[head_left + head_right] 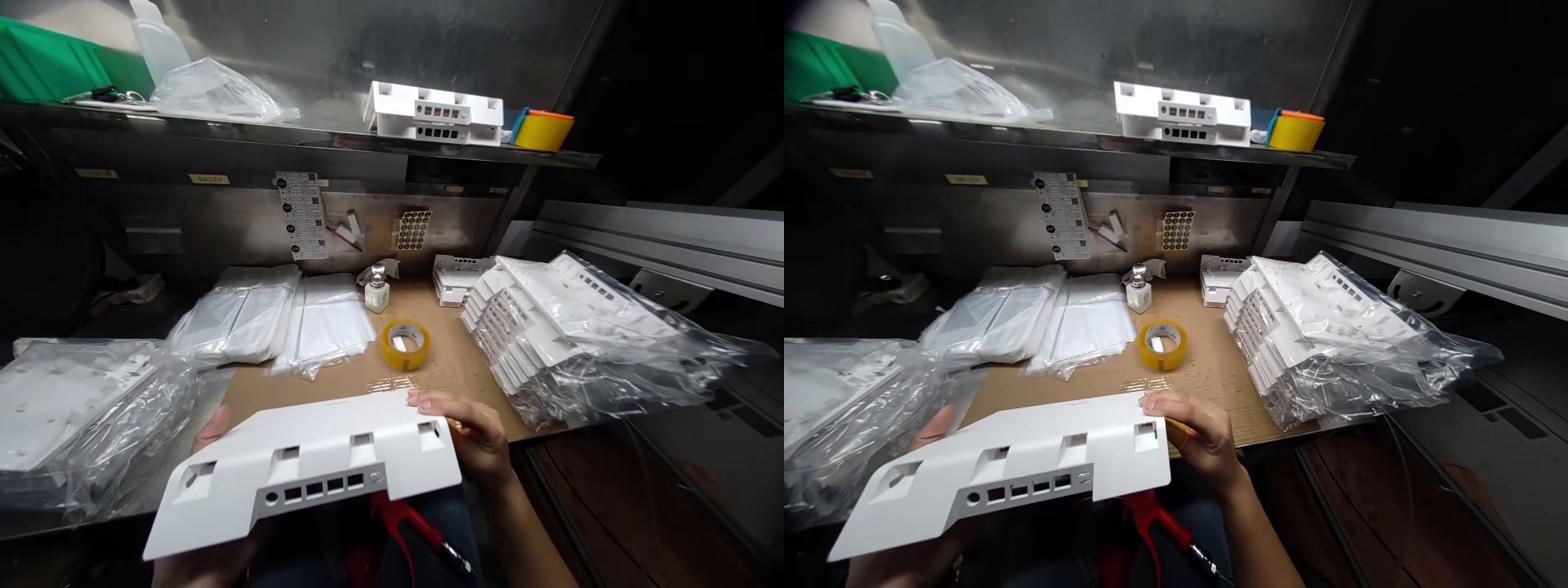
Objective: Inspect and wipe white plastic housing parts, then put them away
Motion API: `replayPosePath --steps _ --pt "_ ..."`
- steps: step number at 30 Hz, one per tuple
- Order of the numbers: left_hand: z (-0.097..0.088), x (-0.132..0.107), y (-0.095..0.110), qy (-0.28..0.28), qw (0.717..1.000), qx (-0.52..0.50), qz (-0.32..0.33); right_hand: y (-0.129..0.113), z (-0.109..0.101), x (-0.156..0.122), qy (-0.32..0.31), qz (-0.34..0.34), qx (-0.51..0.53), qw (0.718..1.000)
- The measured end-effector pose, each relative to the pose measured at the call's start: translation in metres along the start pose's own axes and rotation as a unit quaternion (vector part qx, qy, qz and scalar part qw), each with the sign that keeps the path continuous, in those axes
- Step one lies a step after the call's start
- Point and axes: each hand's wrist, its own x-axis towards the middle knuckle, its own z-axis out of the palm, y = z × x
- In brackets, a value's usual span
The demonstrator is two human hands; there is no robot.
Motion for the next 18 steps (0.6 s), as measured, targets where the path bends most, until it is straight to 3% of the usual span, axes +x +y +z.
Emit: replayPosePath --steps 3,7,12,15,18 --pt "0.009 -0.003 0.003 -0.059 0.997 0.04 -0.042 0.006 -0.001 -0.005 0.004 0.022 -0.009 1.0" --pt "0.006 0.004 0.0 -0.131 0.99 -0.022 -0.037 0.015 0.001 -0.01 0.007 0.043 -0.007 0.999" --pt "-0.002 0.013 -0.005 -0.126 0.984 -0.117 -0.045 0.023 0.009 -0.017 0.014 0.064 0.006 0.998" --pt "-0.001 0.011 -0.005 -0.161 0.979 -0.123 -0.034 0.026 0.007 -0.017 -0.004 0.069 -0.012 0.997" --pt "0.005 0.006 0.001 -0.146 0.983 -0.105 -0.023 0.032 -0.003 0.0 -0.051 0.13 -0.162 0.977"
